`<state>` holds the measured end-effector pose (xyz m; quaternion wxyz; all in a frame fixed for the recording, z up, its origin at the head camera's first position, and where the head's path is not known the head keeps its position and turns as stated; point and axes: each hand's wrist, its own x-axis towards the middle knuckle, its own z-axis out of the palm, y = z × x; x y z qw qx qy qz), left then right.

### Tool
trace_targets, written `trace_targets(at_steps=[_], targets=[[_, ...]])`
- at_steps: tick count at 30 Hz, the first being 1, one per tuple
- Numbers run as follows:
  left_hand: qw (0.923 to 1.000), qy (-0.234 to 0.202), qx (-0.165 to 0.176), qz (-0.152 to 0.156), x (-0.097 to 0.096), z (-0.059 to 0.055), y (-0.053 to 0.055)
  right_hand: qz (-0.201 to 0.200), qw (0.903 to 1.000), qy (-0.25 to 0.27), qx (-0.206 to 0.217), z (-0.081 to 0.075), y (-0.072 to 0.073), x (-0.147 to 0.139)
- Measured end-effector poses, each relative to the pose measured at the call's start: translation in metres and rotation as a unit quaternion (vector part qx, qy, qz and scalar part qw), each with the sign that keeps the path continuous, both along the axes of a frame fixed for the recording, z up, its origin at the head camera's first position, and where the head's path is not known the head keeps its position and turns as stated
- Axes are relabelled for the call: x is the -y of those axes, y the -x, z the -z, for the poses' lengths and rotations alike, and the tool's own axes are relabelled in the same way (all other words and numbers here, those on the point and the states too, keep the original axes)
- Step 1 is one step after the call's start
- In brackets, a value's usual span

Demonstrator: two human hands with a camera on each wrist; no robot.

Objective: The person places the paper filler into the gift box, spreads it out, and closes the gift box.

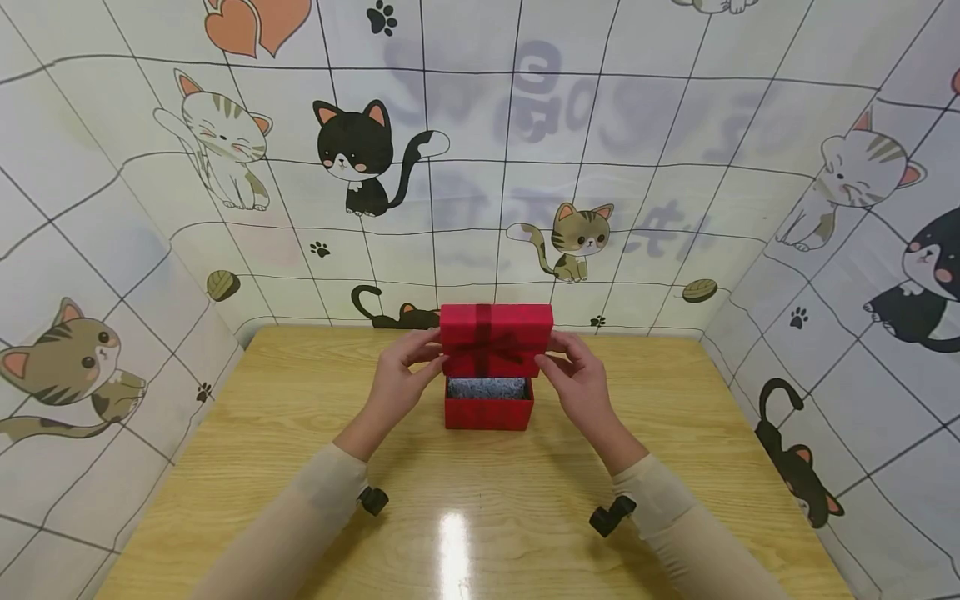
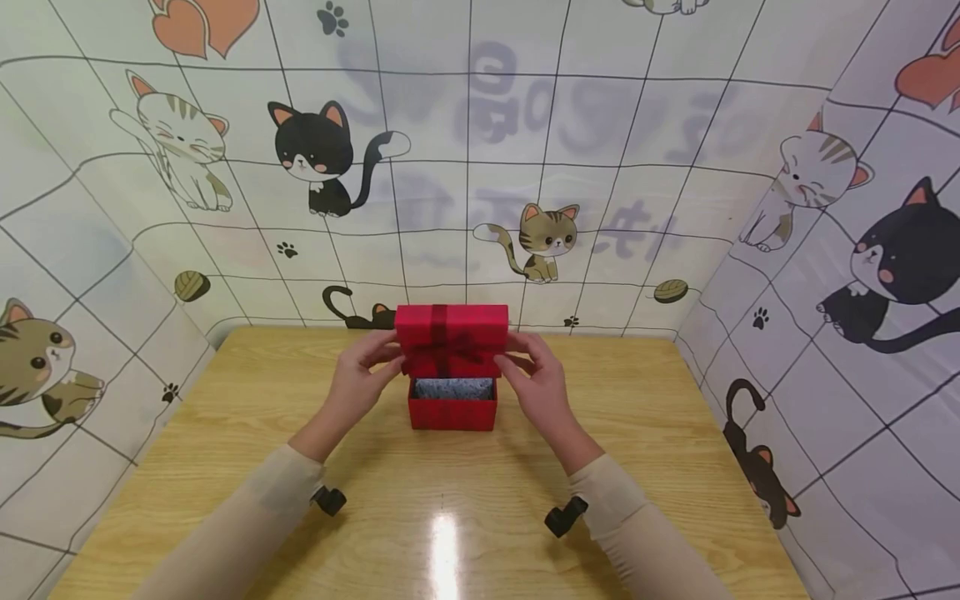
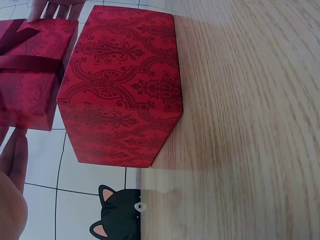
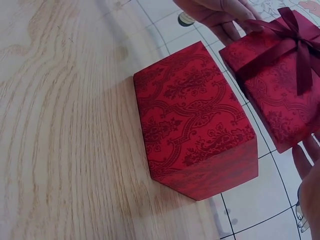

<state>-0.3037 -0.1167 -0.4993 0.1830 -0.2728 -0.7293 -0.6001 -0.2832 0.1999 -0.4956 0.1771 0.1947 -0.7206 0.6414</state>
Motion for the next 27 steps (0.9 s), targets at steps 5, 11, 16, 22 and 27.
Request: trace_targets(at_steps=[5,11,16,22,27], targets=[[0.9999,0.012,-0.01,-0.003,-0.001,0.0,-0.001,0.02,0.9987,-0.045,-0.011,-0.004,-0.003,0.002],[0.9994,0.028,-0.014,-0.016,-0.002,-0.001,-0.003,0.022,0.9947,-0.088,-0.048,-0.009,-0.007,0.006],[0.999,0.043,-0.006,-0.012,-0.003,0.0,-0.002,0.015,0.9932,-0.106,-0.046,-0.005,-0.006,0.004],[0.9991,0.042,-0.001,0.007,-0.001,0.002,-0.002,-0.008,0.9928,-0.112,-0.041,0.0,-0.003,-0.002],[0.9989,0.034,0.006,0.032,0.002,0.002,-0.001,-0.024,0.9929,-0.112,-0.031,0.0,-0.002,-0.005]])
